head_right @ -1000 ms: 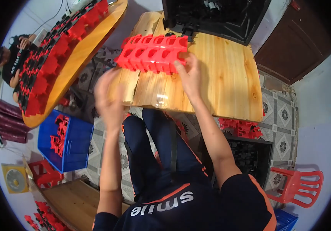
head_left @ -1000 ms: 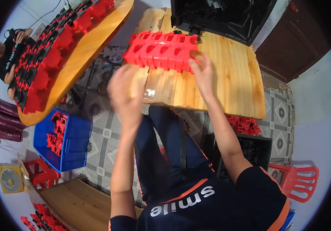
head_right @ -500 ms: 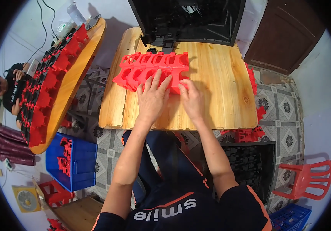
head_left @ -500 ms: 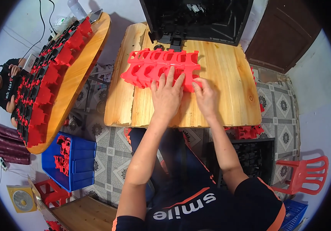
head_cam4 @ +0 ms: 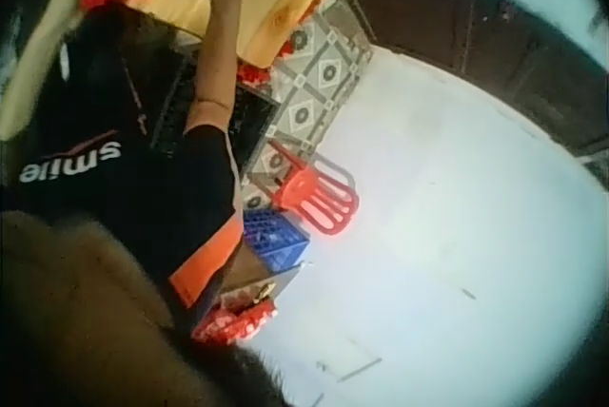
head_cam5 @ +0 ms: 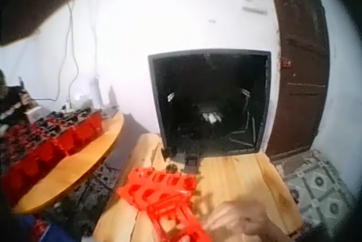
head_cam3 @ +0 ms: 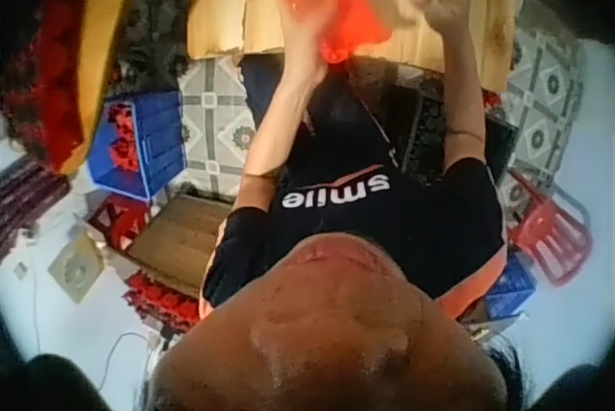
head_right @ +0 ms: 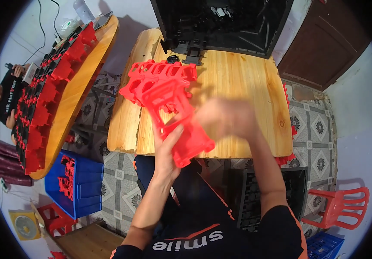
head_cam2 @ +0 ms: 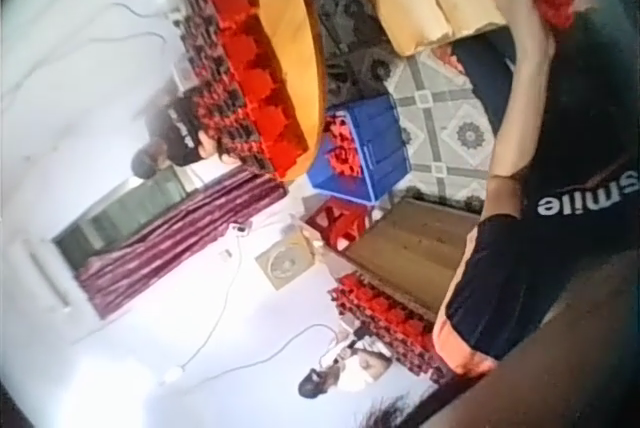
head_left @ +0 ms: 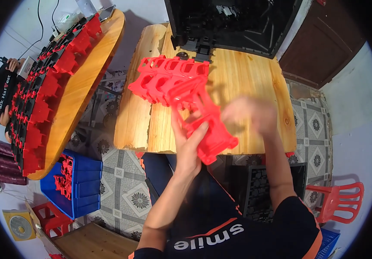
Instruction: The person assembles toy cars by attaching black plastic bases onto red plastic toy car bodies by hand, then places the assembled toy cars on a table.
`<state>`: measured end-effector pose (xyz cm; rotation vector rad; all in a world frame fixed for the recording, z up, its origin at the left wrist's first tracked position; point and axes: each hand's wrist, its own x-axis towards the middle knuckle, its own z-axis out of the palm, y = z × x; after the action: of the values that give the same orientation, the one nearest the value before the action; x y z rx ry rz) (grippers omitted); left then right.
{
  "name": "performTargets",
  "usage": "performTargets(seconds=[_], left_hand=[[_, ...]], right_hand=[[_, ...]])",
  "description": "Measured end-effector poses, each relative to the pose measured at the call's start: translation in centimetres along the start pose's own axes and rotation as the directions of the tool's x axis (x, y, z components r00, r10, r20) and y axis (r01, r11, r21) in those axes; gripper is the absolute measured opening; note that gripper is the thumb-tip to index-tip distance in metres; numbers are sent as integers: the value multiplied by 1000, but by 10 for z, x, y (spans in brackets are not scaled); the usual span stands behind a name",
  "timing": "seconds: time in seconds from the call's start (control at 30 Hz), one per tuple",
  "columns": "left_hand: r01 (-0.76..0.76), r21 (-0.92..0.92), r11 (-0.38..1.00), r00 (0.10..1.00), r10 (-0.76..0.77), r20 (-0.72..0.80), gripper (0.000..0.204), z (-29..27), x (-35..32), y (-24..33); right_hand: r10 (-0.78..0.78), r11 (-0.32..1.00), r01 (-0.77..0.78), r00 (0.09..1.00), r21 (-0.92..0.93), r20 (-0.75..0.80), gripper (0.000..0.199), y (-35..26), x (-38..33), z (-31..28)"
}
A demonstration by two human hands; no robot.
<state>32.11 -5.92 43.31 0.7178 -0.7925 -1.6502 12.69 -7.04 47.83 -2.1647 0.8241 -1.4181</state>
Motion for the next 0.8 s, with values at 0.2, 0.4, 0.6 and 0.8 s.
performTargets(seconds=[0.2, 0.4, 0.6, 0.8], left_hand=[[203, -240, 949, 963, -149, 225, 98, -74, -44, -13], [201, -388, 900, 978, -164, 127, 109, -86, -60, 3], [11, -194, 981, 994, -32, -105, 66, -75, -53, 5], [10, -270, 963, 999, -20, -33, 79, -74, -61, 1]], right_hand=[[53, 617, -225, 968, -754, -246, 35, 249, 97, -46], [414, 511, -350, 901, -785, -131, 39, 264, 96, -54], [362, 630, -462, 886, -625, -290, 29, 202, 11, -65], [438, 630, -481, 868, -610, -234, 26, 135, -46, -64]])
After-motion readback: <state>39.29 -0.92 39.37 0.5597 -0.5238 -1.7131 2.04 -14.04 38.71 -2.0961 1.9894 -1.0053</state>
